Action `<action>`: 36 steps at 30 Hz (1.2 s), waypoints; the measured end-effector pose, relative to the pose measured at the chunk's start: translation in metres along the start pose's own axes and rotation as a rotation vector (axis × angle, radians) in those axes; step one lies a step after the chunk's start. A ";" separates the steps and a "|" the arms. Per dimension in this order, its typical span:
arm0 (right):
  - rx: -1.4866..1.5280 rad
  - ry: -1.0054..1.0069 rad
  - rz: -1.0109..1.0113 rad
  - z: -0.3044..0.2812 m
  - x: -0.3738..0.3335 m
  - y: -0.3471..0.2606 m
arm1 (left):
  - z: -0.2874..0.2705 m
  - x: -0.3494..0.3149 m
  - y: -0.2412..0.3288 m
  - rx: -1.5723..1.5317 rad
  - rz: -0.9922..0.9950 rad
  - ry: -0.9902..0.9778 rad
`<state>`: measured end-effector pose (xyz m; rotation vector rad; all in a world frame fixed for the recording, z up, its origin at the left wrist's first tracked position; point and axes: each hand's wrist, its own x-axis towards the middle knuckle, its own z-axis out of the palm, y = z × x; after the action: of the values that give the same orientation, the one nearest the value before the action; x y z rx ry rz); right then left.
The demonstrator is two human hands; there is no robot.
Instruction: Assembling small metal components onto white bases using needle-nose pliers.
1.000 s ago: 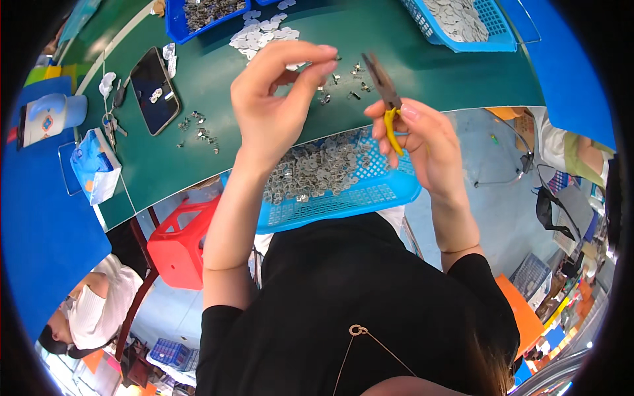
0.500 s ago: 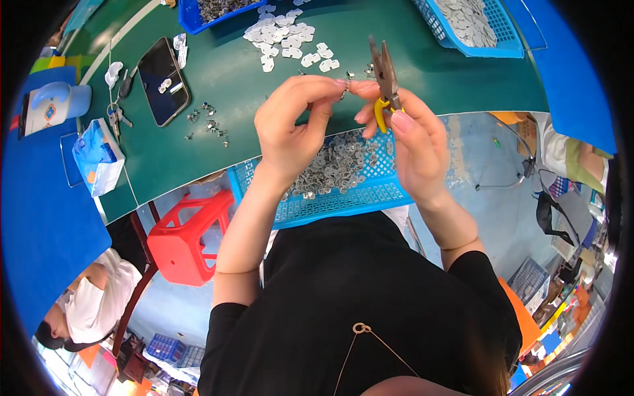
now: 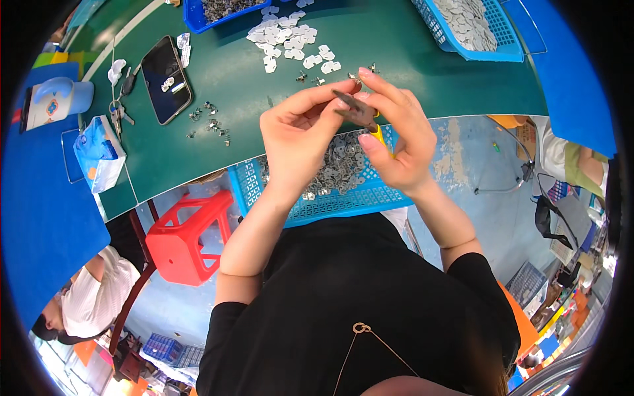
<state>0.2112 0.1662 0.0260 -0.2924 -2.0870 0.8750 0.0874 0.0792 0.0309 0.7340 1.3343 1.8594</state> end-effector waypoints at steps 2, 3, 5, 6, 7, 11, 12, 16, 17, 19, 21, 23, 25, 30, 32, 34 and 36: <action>-0.053 0.004 -0.053 0.000 0.000 0.001 | -0.002 0.002 0.006 -0.117 -0.135 -0.005; -0.091 -0.006 -0.098 -0.001 -0.001 0.002 | -0.004 0.003 0.008 -0.233 -0.270 -0.010; -0.127 -0.018 -0.143 -0.003 -0.002 0.004 | -0.007 0.005 0.009 -0.324 -0.312 -0.020; -0.136 -0.040 -0.195 -0.004 -0.003 0.006 | -0.008 0.007 0.010 -0.344 -0.363 -0.019; -0.145 -0.061 -0.247 -0.004 -0.004 0.007 | -0.010 0.009 0.010 -0.364 -0.413 -0.018; -0.139 -0.093 -0.250 -0.005 -0.006 0.007 | -0.014 0.011 0.007 -0.436 -0.412 -0.098; -0.067 -0.078 -0.209 -0.005 -0.005 0.007 | -0.012 0.011 0.007 -0.413 -0.399 -0.076; 0.125 0.016 0.121 -0.008 -0.013 -0.005 | -0.007 0.008 0.008 -0.343 -0.282 -0.014; 0.126 0.015 0.122 -0.009 -0.015 -0.009 | -0.008 0.008 0.008 -0.343 -0.282 -0.013; 0.246 -0.013 0.543 -0.010 -0.019 -0.015 | -0.010 0.009 0.008 -0.341 -0.271 0.045; 0.279 -0.043 0.591 -0.011 -0.020 -0.016 | -0.011 0.010 0.006 -0.402 -0.294 0.047; 0.312 -0.073 0.640 -0.011 -0.019 -0.018 | -0.012 0.011 0.004 -0.463 -0.316 0.050; 0.357 -0.085 0.651 -0.009 -0.018 -0.019 | -0.012 0.011 0.002 -0.484 -0.346 0.058; 0.380 -0.058 0.698 -0.007 -0.017 -0.021 | -0.010 0.011 0.001 -0.494 -0.363 0.071; 0.400 -0.042 0.727 -0.007 -0.016 -0.023 | -0.010 0.012 0.001 -0.482 -0.362 0.075; 0.391 -0.037 0.747 -0.007 -0.015 -0.025 | -0.010 0.012 0.001 -0.506 -0.339 0.102; 0.398 -0.018 0.744 -0.006 -0.015 -0.024 | -0.009 0.013 0.002 -0.507 -0.336 0.105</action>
<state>0.2278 0.1442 0.0357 -0.8708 -1.7593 1.6979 0.0723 0.0839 0.0306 0.1406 0.9141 1.8601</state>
